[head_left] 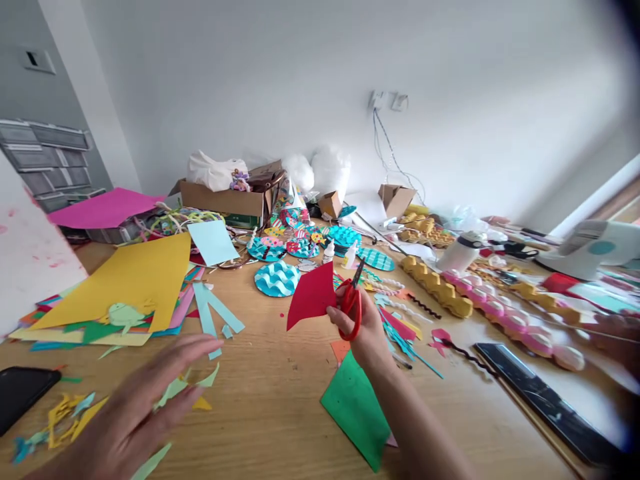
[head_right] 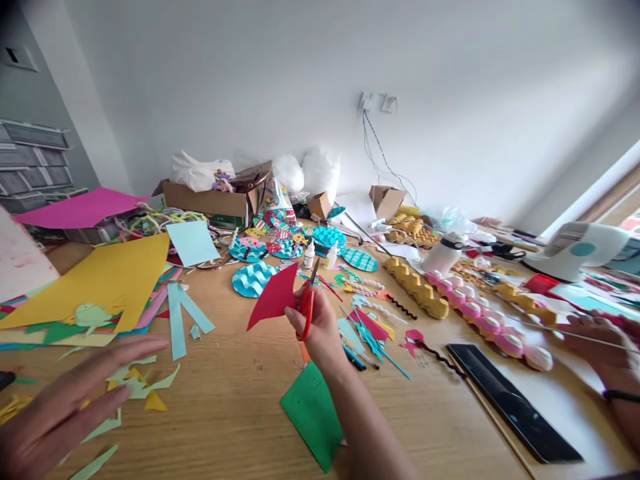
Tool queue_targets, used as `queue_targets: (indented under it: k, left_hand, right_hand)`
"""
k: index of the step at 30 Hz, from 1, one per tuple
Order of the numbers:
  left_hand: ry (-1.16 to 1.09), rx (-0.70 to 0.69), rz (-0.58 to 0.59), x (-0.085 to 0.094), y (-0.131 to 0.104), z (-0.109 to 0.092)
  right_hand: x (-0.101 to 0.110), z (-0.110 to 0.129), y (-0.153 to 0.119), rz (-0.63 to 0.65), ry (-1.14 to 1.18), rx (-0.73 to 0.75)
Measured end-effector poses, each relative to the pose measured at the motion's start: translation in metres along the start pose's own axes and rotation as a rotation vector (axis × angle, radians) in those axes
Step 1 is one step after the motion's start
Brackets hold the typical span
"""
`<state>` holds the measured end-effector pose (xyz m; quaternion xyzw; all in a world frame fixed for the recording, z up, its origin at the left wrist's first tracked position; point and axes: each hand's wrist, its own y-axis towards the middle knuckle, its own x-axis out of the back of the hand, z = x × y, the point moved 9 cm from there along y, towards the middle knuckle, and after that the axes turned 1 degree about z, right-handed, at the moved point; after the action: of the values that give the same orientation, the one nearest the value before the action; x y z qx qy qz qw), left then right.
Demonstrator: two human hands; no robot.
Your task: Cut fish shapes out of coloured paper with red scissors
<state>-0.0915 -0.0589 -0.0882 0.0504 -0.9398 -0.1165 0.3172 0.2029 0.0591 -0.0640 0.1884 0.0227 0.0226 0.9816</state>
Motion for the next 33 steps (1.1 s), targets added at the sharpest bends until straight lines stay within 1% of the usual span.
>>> queue_targets:
  k: [1, 2, 3, 4, 6, 7, 8, 10, 12, 15, 17, 21, 24, 26, 29, 30, 31, 33]
  left_hand:
    - [-0.13, 0.109, 0.141, -0.019, 0.005, 0.0]
    - [-0.269, 0.209, 0.256, -0.037, 0.007, -0.001]
    - [-0.412, 0.263, 0.343, -0.052, 0.01, -0.008]
    - [-0.552, 0.295, 0.389, -0.064, 0.013, -0.016]
    - [-0.775, 0.282, 0.512, -0.086, 0.018, -0.038]
    - [-0.874, 0.269, 0.574, -0.096, 0.019, -0.048]
    - [-0.964, 0.253, 0.572, -0.1, 0.023, -0.056]
    - [-1.071, 0.246, 0.502, -0.102, 0.032, -0.061]
    - [-1.103, 0.276, 0.403, -0.1, 0.04, -0.059]
    - [-1.115, 0.337, 0.351, -0.099, 0.048, -0.056]
    - [-1.096, 0.356, 0.332, -0.099, 0.052, -0.055]
    - [-0.984, 0.353, 0.271, -0.099, 0.056, -0.047]
    - [-0.945, 0.351, 0.255, -0.101, 0.058, -0.045]
    - [-0.932, 0.341, 0.235, -0.098, 0.062, -0.045]
    - [-0.928, 0.329, 0.178, -0.09, 0.07, -0.045]
    - [-0.927, 0.324, 0.153, -0.087, 0.073, -0.044]
    - [-0.925, 0.316, 0.125, -0.083, 0.075, -0.043]
    - [-0.92, 0.286, 0.082, -0.077, 0.078, -0.043]
  right_hand:
    - [-0.002, 0.006, -0.004, 0.012, 0.01, 0.008]
    - [-0.006, 0.011, -0.008, 0.051, 0.044, -0.003]
    - [-0.01, 0.016, -0.013, 0.09, 0.075, -0.019]
    - [-0.013, 0.022, -0.018, 0.113, 0.103, -0.023]
    - [-0.019, 0.034, -0.028, 0.141, 0.145, -0.017]
    - [-0.02, 0.037, -0.032, 0.133, 0.153, -0.027]
    - [-0.022, 0.038, -0.035, 0.128, 0.152, -0.043]
    - [-0.025, 0.037, -0.039, 0.102, 0.144, -0.077]
    - [-0.028, 0.033, -0.041, 0.083, 0.133, -0.107]
    - [-0.033, 0.026, -0.044, 0.075, 0.129, -0.136]
    - [-0.035, 0.022, -0.046, 0.065, 0.137, -0.151]
    - [-0.038, 0.01, -0.047, 0.03, 0.161, -0.198]
    - [-0.038, 0.005, -0.045, 0.005, 0.169, -0.207]
    - [-0.036, 0.006, -0.044, -0.004, 0.149, -0.196]
    - [-0.025, 0.014, -0.05, -0.025, 0.05, -0.156]
    - [-0.022, 0.017, -0.054, -0.021, -0.001, -0.154]
    - [-0.023, 0.018, -0.06, 0.021, -0.03, -0.164]
    - [-0.03, 0.015, -0.074, 0.152, -0.14, -0.203]
